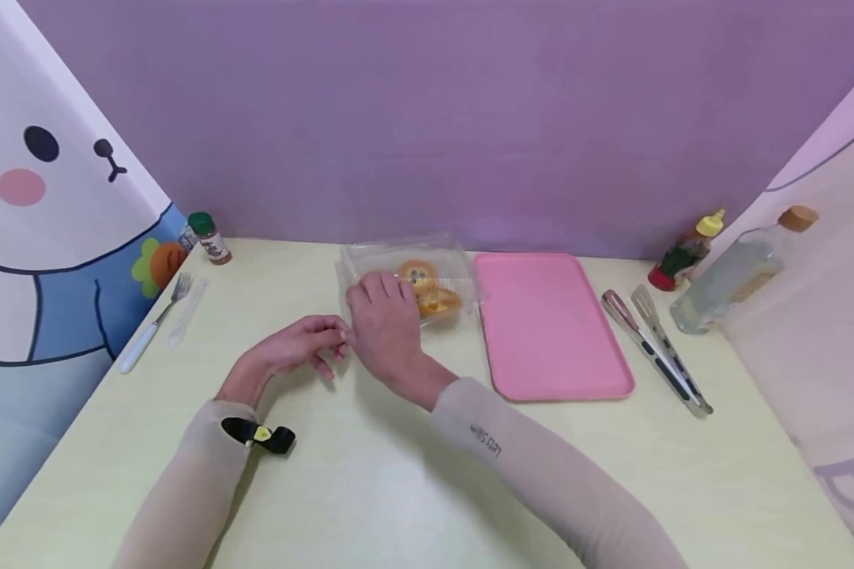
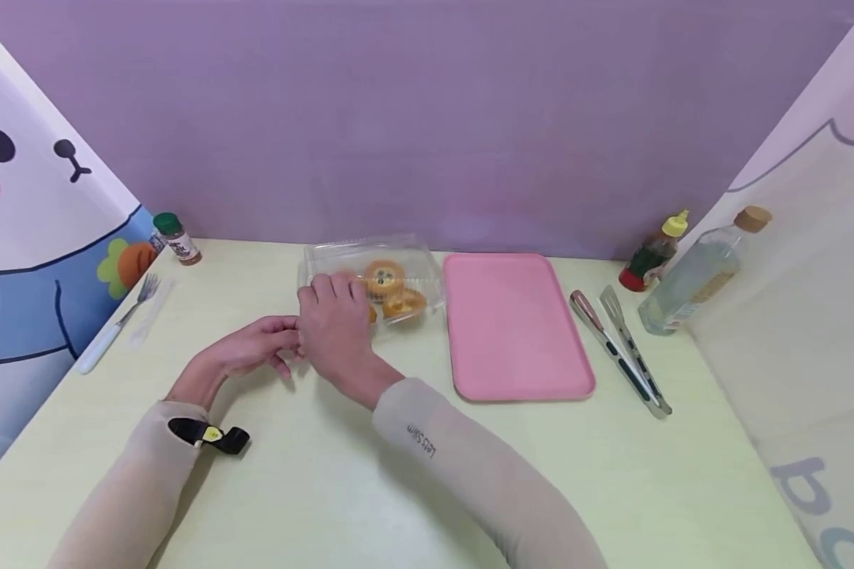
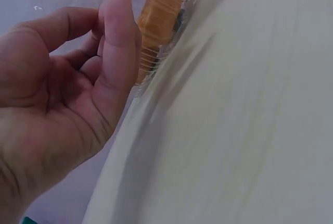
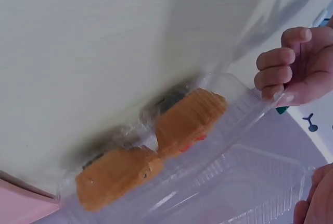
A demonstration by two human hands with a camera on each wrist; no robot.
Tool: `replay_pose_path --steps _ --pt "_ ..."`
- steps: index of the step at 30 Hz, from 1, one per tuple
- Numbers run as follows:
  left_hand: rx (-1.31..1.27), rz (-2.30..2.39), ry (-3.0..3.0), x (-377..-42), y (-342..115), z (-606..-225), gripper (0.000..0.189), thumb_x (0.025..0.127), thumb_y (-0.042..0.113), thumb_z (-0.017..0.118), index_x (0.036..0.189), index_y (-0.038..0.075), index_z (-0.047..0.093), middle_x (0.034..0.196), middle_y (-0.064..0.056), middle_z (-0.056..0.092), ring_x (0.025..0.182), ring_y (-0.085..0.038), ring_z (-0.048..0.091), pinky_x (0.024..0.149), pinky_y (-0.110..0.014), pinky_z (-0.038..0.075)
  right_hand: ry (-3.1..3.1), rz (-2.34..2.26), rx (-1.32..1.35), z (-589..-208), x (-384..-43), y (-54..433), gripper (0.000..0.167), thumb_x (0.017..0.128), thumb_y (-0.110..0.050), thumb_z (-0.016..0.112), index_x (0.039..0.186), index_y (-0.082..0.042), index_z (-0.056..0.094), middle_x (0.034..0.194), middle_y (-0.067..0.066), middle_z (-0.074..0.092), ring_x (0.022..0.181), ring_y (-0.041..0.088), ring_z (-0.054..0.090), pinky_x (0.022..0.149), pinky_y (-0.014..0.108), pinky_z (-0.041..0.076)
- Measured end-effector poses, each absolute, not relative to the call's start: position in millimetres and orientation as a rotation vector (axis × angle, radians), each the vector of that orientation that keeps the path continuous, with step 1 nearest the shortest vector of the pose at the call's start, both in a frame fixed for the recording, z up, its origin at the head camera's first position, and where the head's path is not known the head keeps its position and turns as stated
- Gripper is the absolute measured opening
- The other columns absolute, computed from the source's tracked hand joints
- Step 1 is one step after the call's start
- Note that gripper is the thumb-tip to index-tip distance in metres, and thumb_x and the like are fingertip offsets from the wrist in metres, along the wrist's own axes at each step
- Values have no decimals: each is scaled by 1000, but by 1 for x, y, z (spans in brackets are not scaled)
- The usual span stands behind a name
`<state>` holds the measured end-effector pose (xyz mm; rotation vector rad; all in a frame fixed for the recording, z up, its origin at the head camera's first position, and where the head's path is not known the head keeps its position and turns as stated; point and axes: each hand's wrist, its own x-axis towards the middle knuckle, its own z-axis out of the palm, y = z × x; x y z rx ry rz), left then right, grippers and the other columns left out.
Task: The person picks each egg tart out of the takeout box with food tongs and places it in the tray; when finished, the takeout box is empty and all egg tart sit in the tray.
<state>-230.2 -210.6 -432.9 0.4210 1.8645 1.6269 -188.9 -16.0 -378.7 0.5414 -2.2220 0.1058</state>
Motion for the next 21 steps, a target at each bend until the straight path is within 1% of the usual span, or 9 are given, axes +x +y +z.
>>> replay_pose_path --steps 2,3,4,7,10,12,14,17,21 --pt "395 1624 1910 -230 -212 -433 15 107 17 45 102 7 55 90 -3 58 82 -14 60 65 -36 60 -2206 103 553 -381 -189 -16 9 84 -22 73 90 -19 67 101 -4 64 102 17 56 82 31 41" --pt "381 1622 1933 -229 -213 -433 15 107 18 46 102 7 55 89 -3 58 81 -14 59 64 -36 60 -2199 98 556 -382 -189 -17 7 84 -18 70 90 -20 68 101 -4 64 101 17 56 82 32 41" --pt "366 1623 1950 -229 -214 -433 15 107 18 46 101 7 55 89 -2 58 80 -14 59 64 -35 60 -2190 90 557 -384 -189 -18 9 82 -15 68 89 -20 68 101 -4 63 101 18 56 81 32 41" --pt "323 1634 1972 -228 -213 -433 17 106 21 48 100 7 55 88 -3 59 78 -14 59 64 -34 59 -2174 71 554 -386 -189 -19 10 81 -13 66 89 -20 67 101 -3 61 100 19 54 81 34 41" --pt "287 1637 1979 -229 -212 -433 20 107 24 48 100 7 55 90 -3 59 78 -14 59 65 -32 59 -2178 64 546 -384 -190 -20 11 81 -13 67 90 -19 66 103 -3 60 101 20 53 81 35 41" --pt "274 1625 1982 -229 -210 -431 22 107 26 48 102 7 57 93 -4 59 79 -14 60 67 -32 59 -2203 71 544 -382 -191 -20 11 83 -19 72 91 -19 66 105 -2 59 103 21 52 82 35 40" --pt "277 1601 1978 -229 -210 -429 23 107 27 48 104 7 58 96 -6 59 81 -15 61 68 -33 59 -2236 76 543 -381 -193 -20 19 81 -26 78 93 -19 65 107 -2 58 104 21 50 82 35 39" --pt "284 1572 1961 -229 -210 -427 23 107 27 49 107 7 59 99 -8 59 83 -17 61 70 -34 59 -2276 77 544 -380 -193 -19 31 77 -37 84 94 -19 64 109 -1 56 105 21 49 82 35 38" --pt "249 1591 1928 -230 -208 -428 21 106 27 52 105 9 61 98 -6 61 83 -15 62 71 -33 58 -2306 90 536 -382 -192 -17 24 81 -33 80 91 -19 64 112 -2 55 108 20 48 83 34 38"
